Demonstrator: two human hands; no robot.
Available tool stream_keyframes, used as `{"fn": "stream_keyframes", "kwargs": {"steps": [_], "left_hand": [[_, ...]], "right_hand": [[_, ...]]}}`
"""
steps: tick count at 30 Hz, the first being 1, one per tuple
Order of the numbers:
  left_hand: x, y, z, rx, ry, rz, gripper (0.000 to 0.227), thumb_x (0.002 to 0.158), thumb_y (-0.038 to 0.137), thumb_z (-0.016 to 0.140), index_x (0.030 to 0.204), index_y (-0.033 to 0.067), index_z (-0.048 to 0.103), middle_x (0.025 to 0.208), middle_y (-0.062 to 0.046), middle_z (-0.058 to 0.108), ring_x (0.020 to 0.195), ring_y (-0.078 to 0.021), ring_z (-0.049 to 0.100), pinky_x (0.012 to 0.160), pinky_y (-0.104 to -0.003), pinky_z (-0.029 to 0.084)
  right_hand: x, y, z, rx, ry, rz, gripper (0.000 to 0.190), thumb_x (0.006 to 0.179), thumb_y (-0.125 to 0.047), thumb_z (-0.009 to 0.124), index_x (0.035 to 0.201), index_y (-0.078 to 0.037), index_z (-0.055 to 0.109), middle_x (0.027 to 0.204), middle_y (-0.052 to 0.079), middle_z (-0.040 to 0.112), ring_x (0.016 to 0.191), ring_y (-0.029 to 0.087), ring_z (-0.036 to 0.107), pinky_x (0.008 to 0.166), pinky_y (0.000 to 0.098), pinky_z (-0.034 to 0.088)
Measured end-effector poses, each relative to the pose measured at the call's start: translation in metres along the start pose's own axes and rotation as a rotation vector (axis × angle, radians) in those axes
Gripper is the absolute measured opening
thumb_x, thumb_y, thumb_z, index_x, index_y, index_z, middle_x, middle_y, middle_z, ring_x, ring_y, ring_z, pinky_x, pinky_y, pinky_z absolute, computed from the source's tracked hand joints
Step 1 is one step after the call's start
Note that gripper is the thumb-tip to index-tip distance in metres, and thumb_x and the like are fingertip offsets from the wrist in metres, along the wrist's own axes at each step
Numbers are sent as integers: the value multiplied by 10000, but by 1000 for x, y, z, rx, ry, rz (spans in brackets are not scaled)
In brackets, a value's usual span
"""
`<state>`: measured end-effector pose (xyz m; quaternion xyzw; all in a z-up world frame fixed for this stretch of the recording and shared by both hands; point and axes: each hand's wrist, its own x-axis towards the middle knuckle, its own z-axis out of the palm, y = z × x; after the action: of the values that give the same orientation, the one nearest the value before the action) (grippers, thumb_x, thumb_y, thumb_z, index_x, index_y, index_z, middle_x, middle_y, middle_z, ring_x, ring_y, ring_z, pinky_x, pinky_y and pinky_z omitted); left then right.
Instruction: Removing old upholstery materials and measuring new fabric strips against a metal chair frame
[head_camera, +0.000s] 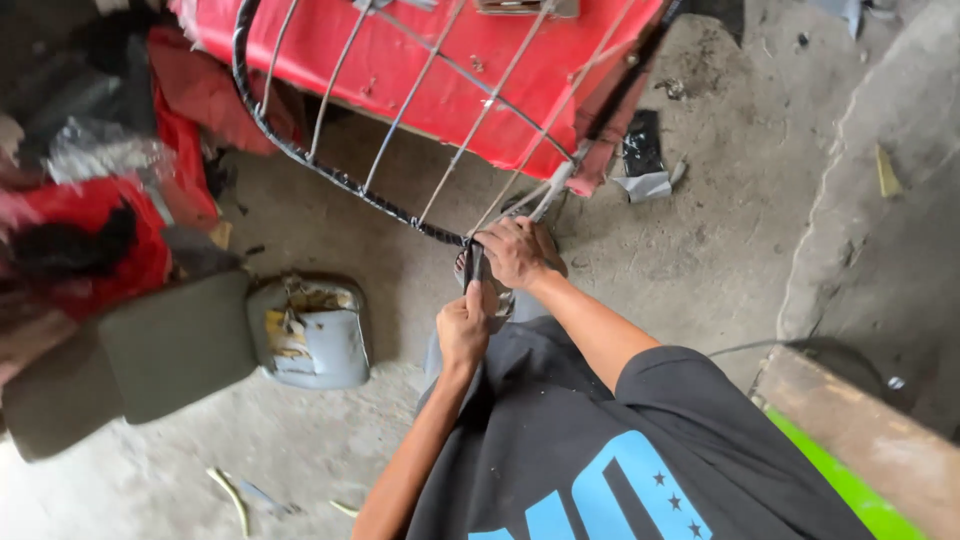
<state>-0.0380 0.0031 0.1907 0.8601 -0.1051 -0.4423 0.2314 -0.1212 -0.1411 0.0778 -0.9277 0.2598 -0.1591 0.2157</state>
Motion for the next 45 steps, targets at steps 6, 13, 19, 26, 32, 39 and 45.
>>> {"fn": "stream_keyframes", "kwargs": {"steps": [6,13,19,26,32,39,45], "left_hand": [[9,-39,14,29,71,-152,711,1049,564,454,606,51,668,645,-240,667,757,-478,685,695,-541,504],[96,-51,49,90,-54,-281,666,1031,596,410,883,93,822,911,-282,765,1032,-490,723,883,-597,566],[193,-36,105,1,-162,-190,385,920,553,631,999,213,794,1006,-150,781,1122,-379,719,945,-559,579],[239,-38,157,-924,-390,335,339,1009,290,689,705,143,664,666,3,632,697,-126,577,744,-270,511],[250,-8,110,-848,-648,473,278,894,173,797,691,79,631,685,12,590,747,-143,539,781,-347,536],[220,-3,95,-1131,-443,269,228,950,256,796,1113,98,767,1183,-104,714,1074,-231,667,889,-338,543],[122,0,82,-1547,15,-208,415,1042,450,520,1270,145,685,1166,-53,716,979,-193,701,706,-285,555]], "right_hand": [[-1,14,9,55,-117,2,228,951,-312,604,1153,-273,701,1038,-48,685,972,175,643,959,402,405],[-6,25,11,182,-212,40,268,976,-251,623,1225,-201,710,1155,-4,710,1035,198,645,993,422,343],[3,26,0,217,-290,74,193,1008,-236,593,1136,-144,705,1146,18,728,1007,223,659,966,410,336],[36,19,-18,270,-425,379,397,1083,-346,492,1029,13,652,908,227,766,953,406,734,950,487,451],[67,-2,-43,220,-892,684,622,906,-533,725,1281,-36,729,1271,199,745,1290,451,603,1142,484,425],[25,19,-11,473,-349,655,122,899,-279,850,904,-157,847,922,41,810,993,219,760,947,344,561],[22,0,-12,436,-91,679,132,795,-191,885,798,-102,788,742,106,735,856,287,739,831,378,578]]}}
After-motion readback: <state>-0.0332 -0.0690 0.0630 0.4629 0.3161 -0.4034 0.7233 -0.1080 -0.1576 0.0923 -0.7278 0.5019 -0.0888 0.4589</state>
